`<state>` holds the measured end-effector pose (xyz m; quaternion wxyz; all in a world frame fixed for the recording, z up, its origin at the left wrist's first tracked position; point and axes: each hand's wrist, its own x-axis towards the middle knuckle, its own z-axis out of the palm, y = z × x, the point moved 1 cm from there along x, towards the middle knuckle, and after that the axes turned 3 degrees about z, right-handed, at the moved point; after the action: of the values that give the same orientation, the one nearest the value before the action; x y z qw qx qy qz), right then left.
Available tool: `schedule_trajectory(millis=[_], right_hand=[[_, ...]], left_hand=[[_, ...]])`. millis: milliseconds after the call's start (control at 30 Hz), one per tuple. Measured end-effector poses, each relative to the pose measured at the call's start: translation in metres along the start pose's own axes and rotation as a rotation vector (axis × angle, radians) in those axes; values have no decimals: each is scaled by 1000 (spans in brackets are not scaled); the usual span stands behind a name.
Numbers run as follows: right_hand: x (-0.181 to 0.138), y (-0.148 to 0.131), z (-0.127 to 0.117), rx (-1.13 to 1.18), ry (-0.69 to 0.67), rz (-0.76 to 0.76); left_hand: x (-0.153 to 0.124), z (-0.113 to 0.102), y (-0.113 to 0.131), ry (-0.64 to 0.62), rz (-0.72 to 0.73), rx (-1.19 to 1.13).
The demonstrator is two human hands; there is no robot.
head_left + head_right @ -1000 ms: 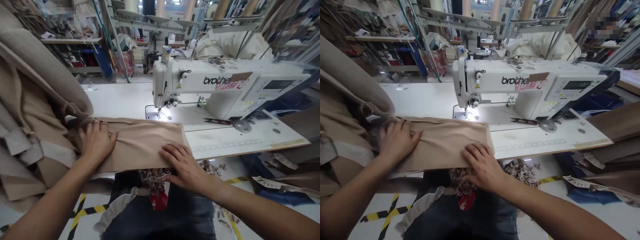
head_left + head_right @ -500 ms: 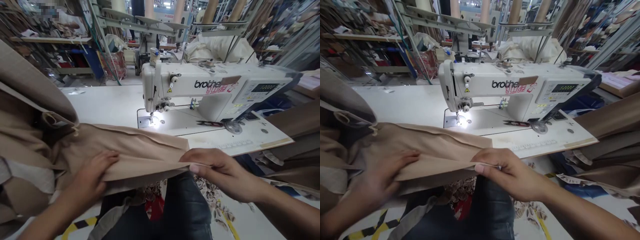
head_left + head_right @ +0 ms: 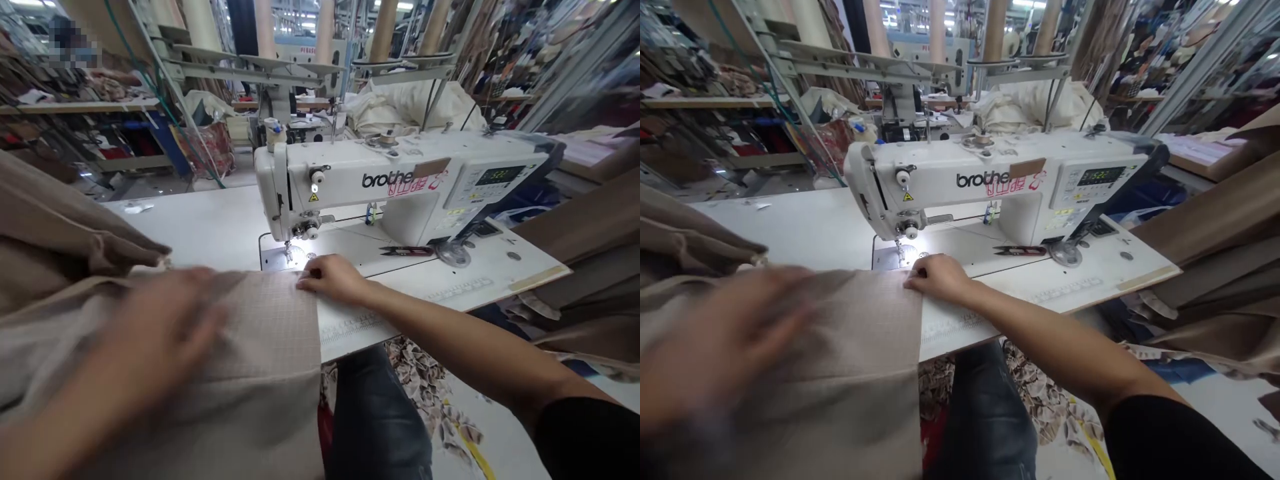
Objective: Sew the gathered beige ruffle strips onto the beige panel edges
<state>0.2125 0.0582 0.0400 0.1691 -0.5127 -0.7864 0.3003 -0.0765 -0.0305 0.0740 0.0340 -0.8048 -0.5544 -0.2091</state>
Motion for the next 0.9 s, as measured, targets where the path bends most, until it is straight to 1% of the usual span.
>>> schedule_trajectory(millis=[33, 67, 100, 167, 200, 267, 367, 467, 533, 600, 633, 667, 733, 767, 800, 867, 900], right_hand=[[8, 3, 4, -24, 40, 13], [15, 6, 6, -46, 78, 26], [20, 10, 7, -64, 113, 38], [28, 17, 6, -90, 162, 60], [32, 20, 6, -96, 179, 67], [38, 26, 7, -94, 201, 68], [42, 32, 9, -71, 213, 53], [34, 35, 4, -35, 188, 23], [16, 33, -4, -8, 163, 6], [-15, 26, -10, 79, 162, -41], [-34, 20, -12, 152, 164, -84], [-56, 13, -10, 246, 162, -143], [-99, 0, 1, 439, 108, -252], [-118, -5, 11, 524, 50, -276], [-135, -9, 24, 591, -44, -276], [-161, -8, 57, 667, -322, -233], [-169, -4, 76, 663, -462, -192]], left_hand=[[3, 19, 16, -135, 60, 7], [5, 38, 29, -201, 105, 18], [6, 56, 38, -258, 104, 49], [8, 81, 45, -308, 61, 106], [9, 89, 44, -317, 31, 131], [14, 96, 38, -322, -9, 162], [23, 97, 26, -309, -36, 188], [25, 95, 23, -267, -24, 194], [16, 91, 27, -175, 28, 189], [-1, 84, 37, -72, 158, 157], [-12, 80, 43, -42, 241, 130], [-23, 77, 49, -37, 323, 103], [-41, 74, 58, -75, 438, 71], [-46, 73, 61, -100, 463, 68], [-48, 72, 62, -123, 479, 68], [-48, 69, 61, -151, 506, 54], [-47, 65, 60, -157, 515, 33]])
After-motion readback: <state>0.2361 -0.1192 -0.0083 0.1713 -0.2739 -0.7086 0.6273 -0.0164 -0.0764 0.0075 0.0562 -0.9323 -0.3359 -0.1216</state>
